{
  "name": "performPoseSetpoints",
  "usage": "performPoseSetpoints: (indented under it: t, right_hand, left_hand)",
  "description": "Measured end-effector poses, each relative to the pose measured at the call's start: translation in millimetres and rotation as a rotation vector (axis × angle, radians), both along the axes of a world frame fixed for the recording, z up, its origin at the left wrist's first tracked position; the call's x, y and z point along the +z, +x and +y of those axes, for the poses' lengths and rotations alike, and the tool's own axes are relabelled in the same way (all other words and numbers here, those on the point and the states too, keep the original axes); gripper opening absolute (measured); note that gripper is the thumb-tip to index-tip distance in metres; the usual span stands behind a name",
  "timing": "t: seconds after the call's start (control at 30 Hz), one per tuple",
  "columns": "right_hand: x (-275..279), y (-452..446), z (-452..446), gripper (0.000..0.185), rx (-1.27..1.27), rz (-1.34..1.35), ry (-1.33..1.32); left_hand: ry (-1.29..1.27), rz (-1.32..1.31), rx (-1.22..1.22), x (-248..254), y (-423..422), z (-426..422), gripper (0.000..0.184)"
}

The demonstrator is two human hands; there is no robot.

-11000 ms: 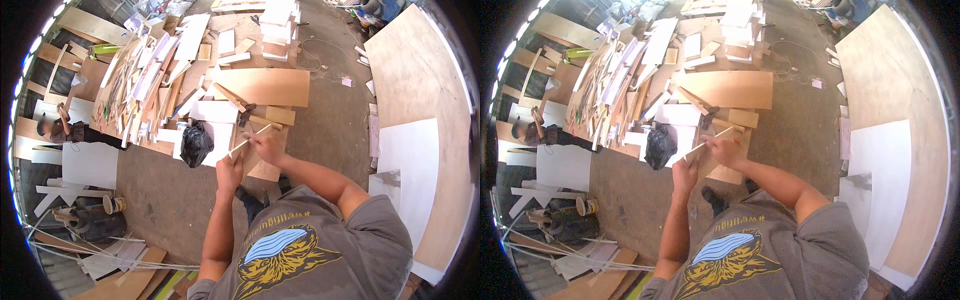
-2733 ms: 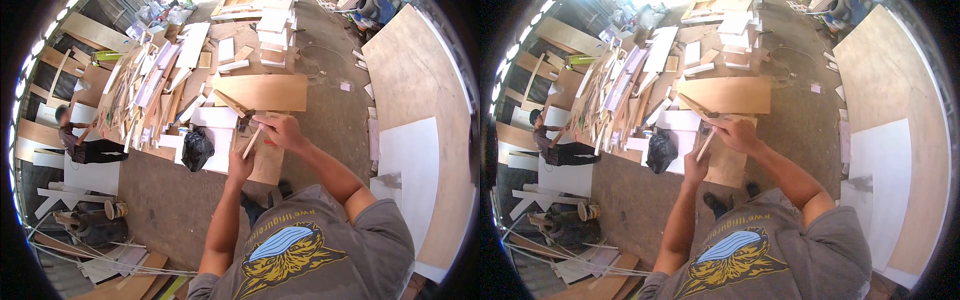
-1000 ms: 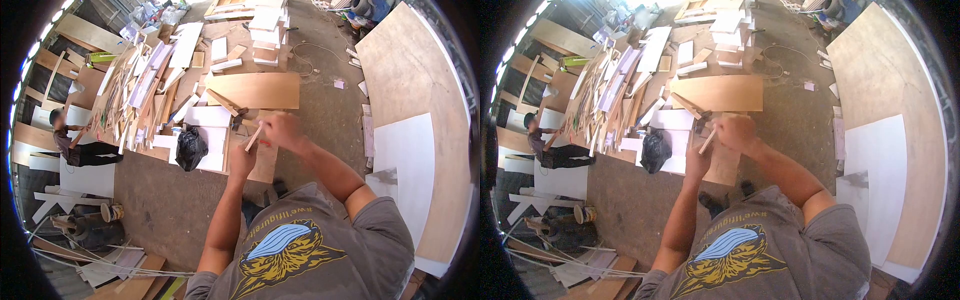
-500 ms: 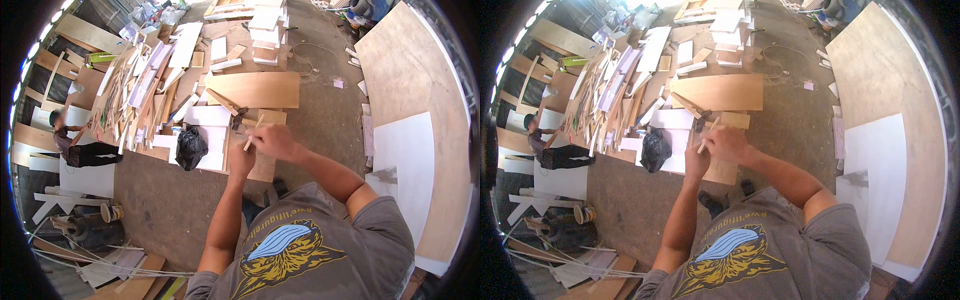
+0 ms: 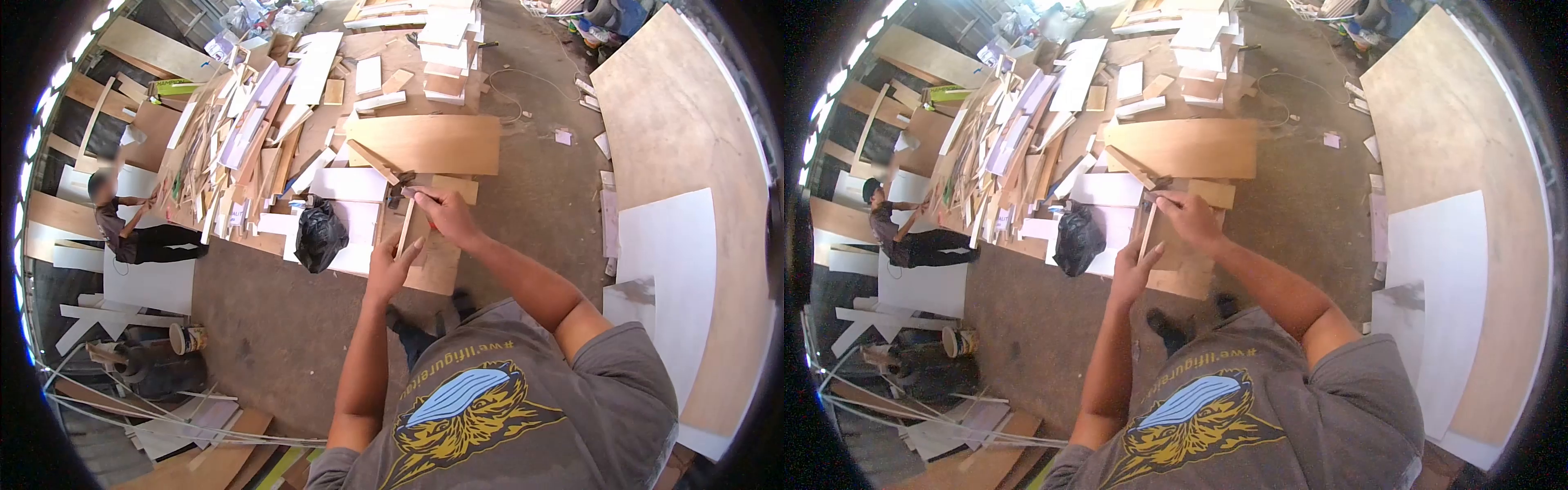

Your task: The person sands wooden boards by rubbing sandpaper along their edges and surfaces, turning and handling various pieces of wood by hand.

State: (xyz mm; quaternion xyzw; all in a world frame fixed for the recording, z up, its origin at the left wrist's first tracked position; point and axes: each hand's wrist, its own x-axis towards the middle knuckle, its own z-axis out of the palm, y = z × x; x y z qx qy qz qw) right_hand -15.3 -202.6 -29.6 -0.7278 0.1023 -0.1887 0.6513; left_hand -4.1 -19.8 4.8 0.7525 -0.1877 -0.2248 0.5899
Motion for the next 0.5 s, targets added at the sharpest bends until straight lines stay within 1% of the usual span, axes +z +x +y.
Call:
performPoseSetpoints:
  t: [0.1,0.2,0.27,0.3,0.37,0.4,0.5]
  right_hand:
    - [6.0,-1.6,11.0,0.029,0.014,0.081,0.063]
    - [-3.1,0.5,16.9,0.029,0.021,0.065,0.03]
    - [-14.3,1.4,24.1,0.029,0.048,0.017,-0.013]
    - [-11.3,0.1,24.8,0.029,0.093,0.108,-0.016]
    - [-4.1,-4.9,21.7,0.029,0.175,0.293,-0.022]
    - [-1.9,-5.3,19.0,0.028,0.202,0.266,0.003]
    - [7.2,-4.6,16.9,0.028,0.293,0.156,0.057]
  left_hand:
    - [0.019,0.056,-0.129,12.7,2.0,2.1,0.039]
    - [0.05,-0.011,-0.105,37.6,3.5,-4.8,0.031]
    - [0.282,-0.202,-0.073,19.0,15.3,-7.1,0.034]
    - [0.397,-0.3,-0.058,17.4,19.0,-9.2,0.036]
    - [0.503,-0.257,0.014,18.9,20.5,-10.1,0.033]
    - [0.556,-0.235,0.046,21.0,21.6,-11.3,0.032]
    - [0.616,-0.37,0.021,9.4,24.6,1.0,0.034]
